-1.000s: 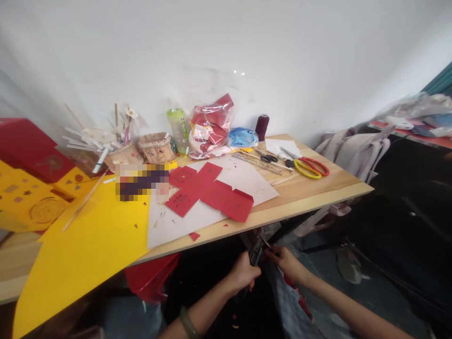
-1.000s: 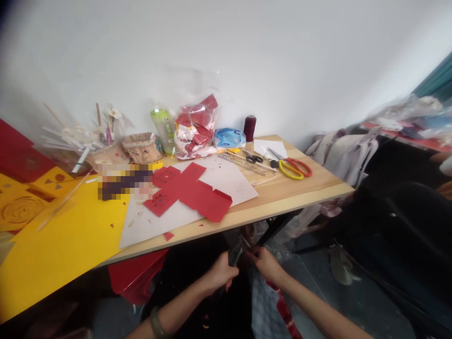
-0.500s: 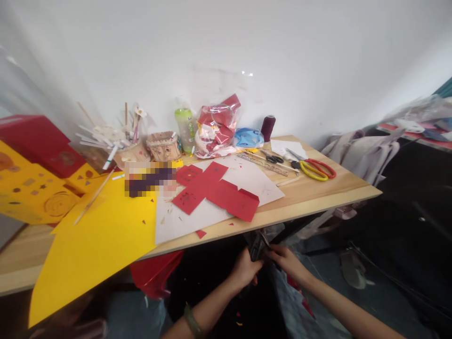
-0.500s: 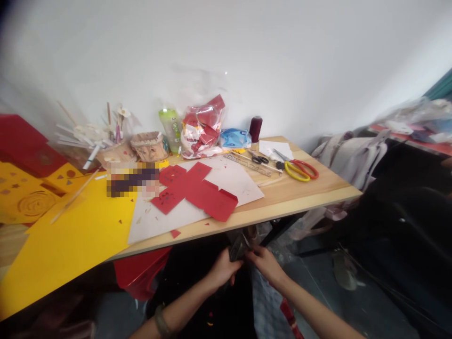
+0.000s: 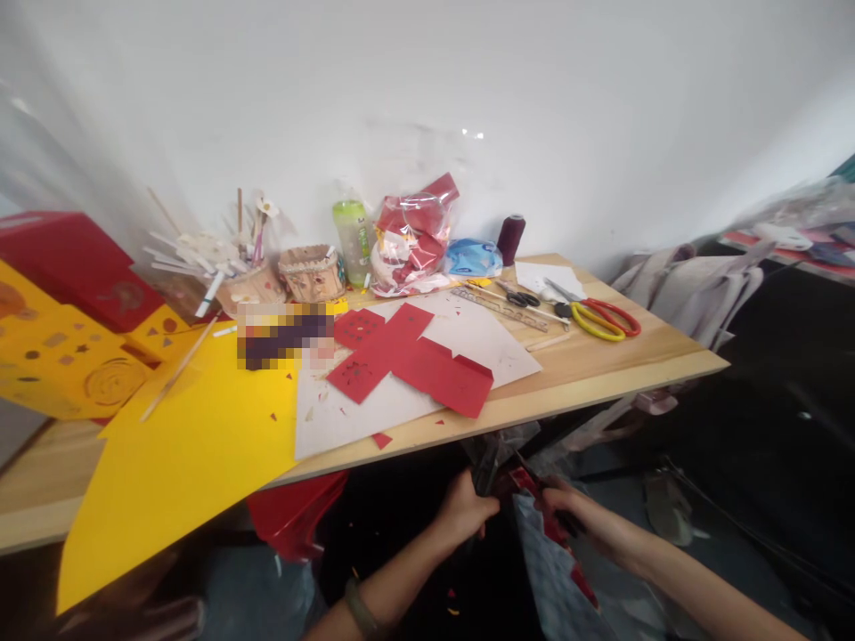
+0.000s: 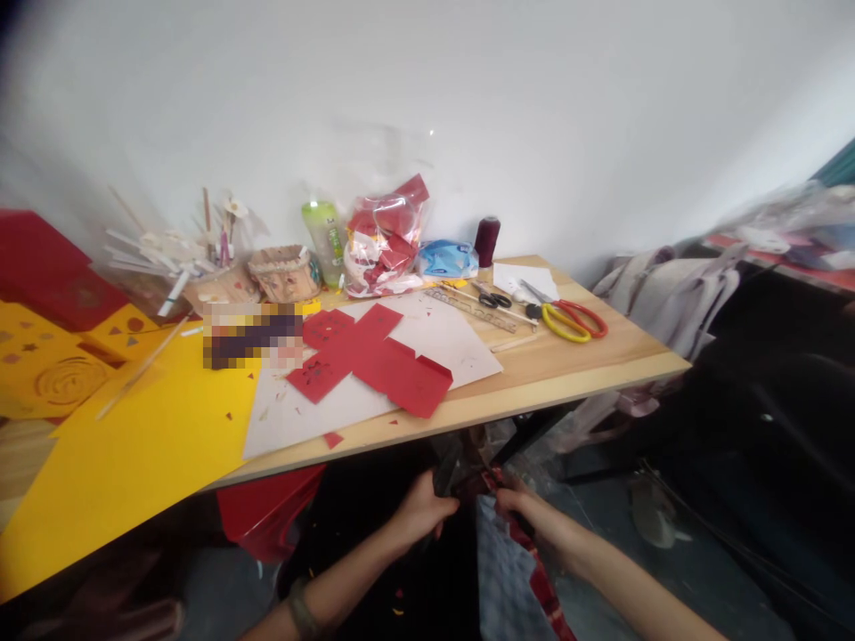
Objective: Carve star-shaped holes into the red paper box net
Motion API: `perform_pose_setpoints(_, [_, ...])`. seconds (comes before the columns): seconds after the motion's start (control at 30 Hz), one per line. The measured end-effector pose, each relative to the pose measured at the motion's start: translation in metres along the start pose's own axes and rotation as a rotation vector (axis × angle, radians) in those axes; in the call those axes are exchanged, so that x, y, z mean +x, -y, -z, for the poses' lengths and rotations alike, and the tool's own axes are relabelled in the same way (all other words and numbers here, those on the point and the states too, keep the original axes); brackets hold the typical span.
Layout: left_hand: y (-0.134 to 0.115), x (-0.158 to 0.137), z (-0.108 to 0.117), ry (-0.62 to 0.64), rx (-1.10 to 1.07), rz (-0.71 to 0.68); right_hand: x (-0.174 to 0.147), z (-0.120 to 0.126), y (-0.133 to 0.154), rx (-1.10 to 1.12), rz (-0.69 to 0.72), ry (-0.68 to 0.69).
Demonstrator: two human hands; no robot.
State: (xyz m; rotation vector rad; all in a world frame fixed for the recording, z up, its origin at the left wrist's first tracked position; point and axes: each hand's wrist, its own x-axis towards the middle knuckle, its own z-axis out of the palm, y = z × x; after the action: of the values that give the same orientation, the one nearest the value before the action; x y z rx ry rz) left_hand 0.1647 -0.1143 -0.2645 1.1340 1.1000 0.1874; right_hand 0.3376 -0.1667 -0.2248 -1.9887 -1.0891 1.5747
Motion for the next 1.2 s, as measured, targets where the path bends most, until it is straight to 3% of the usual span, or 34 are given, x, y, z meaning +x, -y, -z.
perform_pose_setpoints(0.2, [-0.011,-0.025,0.001,0.032,-0.013,-0.129,-0.028,0.011,0.006,-0.031,0.153,-0.182])
perform_pose_setpoints(0.37, [-0.04,-0.06,0.0,0.095,-0.095,-0.279,-0.065,0.029,0.023,-0.034,0.241,-0.322])
perform_pose_setpoints(0.5, [-0.065,-0.077,-0.003,0.068,-0.12,-0.369,-0.084,0.033,0.049,-0.044,0.314,-0.388])
perform_pose_setpoints(0.73, [-0.081,-0.084,-0.01,0.035,-0.117,-0.439,-0.094,0.016,0.079,0.015,0.359,-0.319])
perform_pose_setpoints(1.2, [-0.08,-0.086,-0.018,0.03,-0.164,-0.431,-0.097,0.013,0.08,0.023,0.391,-0.335])
